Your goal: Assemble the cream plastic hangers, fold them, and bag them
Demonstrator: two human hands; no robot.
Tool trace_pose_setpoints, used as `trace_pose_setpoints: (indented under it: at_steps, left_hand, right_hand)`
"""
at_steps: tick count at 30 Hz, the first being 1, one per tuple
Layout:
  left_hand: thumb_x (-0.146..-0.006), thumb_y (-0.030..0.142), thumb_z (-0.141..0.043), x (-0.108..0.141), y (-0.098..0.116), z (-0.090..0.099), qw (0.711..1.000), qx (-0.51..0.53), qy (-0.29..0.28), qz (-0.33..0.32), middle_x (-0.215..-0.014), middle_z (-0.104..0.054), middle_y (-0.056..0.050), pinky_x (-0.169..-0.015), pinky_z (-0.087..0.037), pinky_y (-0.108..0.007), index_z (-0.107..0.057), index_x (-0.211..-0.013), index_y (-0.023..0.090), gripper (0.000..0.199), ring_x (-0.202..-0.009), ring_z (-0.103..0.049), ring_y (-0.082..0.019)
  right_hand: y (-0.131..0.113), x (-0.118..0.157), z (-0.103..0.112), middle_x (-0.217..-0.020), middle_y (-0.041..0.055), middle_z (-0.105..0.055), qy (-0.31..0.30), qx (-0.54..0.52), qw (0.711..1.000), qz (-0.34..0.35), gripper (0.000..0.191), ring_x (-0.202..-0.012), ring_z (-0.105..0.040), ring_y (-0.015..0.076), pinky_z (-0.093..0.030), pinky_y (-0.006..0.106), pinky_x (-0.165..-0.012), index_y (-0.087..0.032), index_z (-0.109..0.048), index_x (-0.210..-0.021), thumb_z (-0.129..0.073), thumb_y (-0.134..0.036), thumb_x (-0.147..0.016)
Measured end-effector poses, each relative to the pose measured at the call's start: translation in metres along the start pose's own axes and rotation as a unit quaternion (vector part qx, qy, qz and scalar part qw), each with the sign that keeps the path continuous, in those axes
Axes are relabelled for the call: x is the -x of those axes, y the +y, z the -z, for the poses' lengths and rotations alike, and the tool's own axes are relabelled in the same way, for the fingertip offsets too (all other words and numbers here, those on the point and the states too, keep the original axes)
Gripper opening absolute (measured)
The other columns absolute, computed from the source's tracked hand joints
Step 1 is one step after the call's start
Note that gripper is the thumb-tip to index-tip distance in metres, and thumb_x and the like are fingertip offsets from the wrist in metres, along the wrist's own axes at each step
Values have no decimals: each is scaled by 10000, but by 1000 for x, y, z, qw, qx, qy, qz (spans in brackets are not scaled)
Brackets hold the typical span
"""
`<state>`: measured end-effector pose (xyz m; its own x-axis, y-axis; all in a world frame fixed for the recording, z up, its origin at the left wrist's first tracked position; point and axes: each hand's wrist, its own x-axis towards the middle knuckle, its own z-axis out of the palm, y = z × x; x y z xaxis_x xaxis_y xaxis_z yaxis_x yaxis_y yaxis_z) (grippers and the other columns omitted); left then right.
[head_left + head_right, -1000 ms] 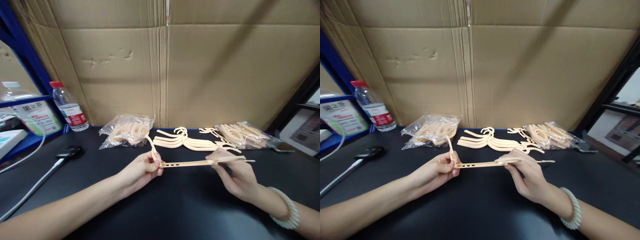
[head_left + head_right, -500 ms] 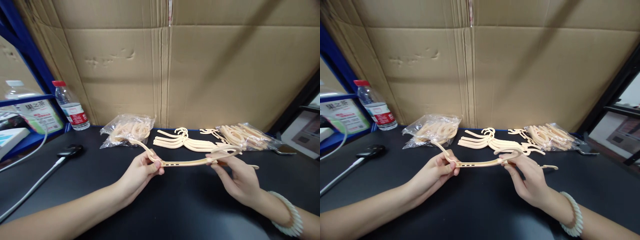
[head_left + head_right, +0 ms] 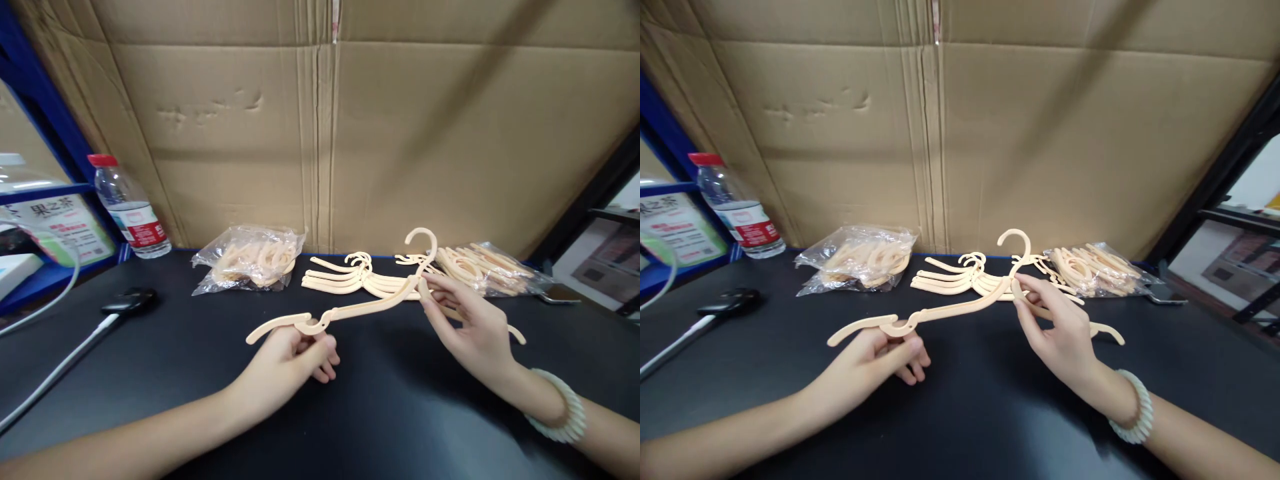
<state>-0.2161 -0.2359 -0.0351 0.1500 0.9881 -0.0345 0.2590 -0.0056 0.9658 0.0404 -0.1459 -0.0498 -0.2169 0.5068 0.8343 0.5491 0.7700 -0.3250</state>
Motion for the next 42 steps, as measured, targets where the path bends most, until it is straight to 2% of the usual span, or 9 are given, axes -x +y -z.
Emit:
trace_pose_setpoints:
  at_steps: [2,6,8,10,15,19,33,37,42]
  left_hand:
    - [-884,254,-544,8,3,-3,983,-144,-57,-100,-795,-686,-70,-685,-551,-292,-652,-746,143,207,-745,-655,-181]
    - [-875,116,-521,21,12,-6,873,-334,-157,-320,-1043,-697,-101,-910,-515,-332,-678,-941,146,173,-1003,-619,-222]
    - [-874,139,-550,23,14,-5,828,-397,-168,-359,-1217,-655,-121,-1039,-447,-400,-657,-1081,145,233,-1176,-552,-270]
    - [-877,186,-569,23,11,-4,811,-442,-148,-353,-1347,-581,-134,-1100,-382,-479,-610,-1198,152,325,-1289,-469,-308]
    - [-867,217,-581,19,-4,-3,834,-465,-58,-292,-1438,-499,-108,-1094,-367,-537,-537,-1308,214,443,-1323,-438,-318]
    - [-872,238,-568,17,-2,-2,833,-466,-88,-284,-1383,-555,-102,-1098,-357,-528,-554,-1292,224,421,-1283,-479,-313]
    - [-894,268,-541,15,0,1,842,-459,-91,-269,-1384,-550,-89,-1061,-410,-494,-566,-1278,268,385,-1272,-486,-317]
    - [-869,234,-568,15,-4,-2,851,-445,-46,-277,-1356,-569,-77,-1074,-394,-469,-597,-1227,266,361,-1264,-482,-301]
    - [-874,237,-559,14,-5,-2,852,-438,-52,-281,-1351,-572,-75,-1070,-390,-460,-593,-1231,273,360,-1265,-476,-297]
  right_hand:
    - [1,-3,0,-949,57,-693,-4,3,1000,1,274,-707,-639,136,-578,261,-694,-195,-604,-1154,-588,-160,-883]
    - [1,-2,-3,-949,70,-684,-65,4,997,44,272,-747,-638,146,-559,271,-718,-172,-595,-1164,-560,-142,-896]
    - [2,0,-5,-967,75,-678,-118,-4,991,57,275,-800,-647,156,-553,272,-738,-168,-586,-1172,-543,-137,-902]
    - [2,3,-6,-1000,80,-676,-169,-12,984,59,274,-858,-649,168,-549,282,-764,-175,-583,-1173,-528,-136,-907]
    - [-2,2,-5,-932,70,-674,-262,-5,962,77,226,-860,-621,196,-526,329,-761,-191,-626,-1108,-512,-155,-916]
    - [-5,0,-3,-887,55,-667,-310,-5,948,68,227,-825,-605,191,-511,322,-732,-201,-648,-1080,-504,-142,-915]
    - [5,-11,7,-870,52,-675,-350,36,936,16,163,-856,-626,196,-504,326,-772,-206,-694,-938,-541,-194,-882]
    - [9,-10,5,-1008,83,-649,-346,49,937,-12,197,-924,-629,211,-518,342,-804,-191,-666,-1038,-548,-256,-895]
    - [10,-13,6,-1105,100,-625,-364,57,929,-30,257,-962,-628,224,-517,374,-855,-187,-633,-1107,-545,-317,-904]
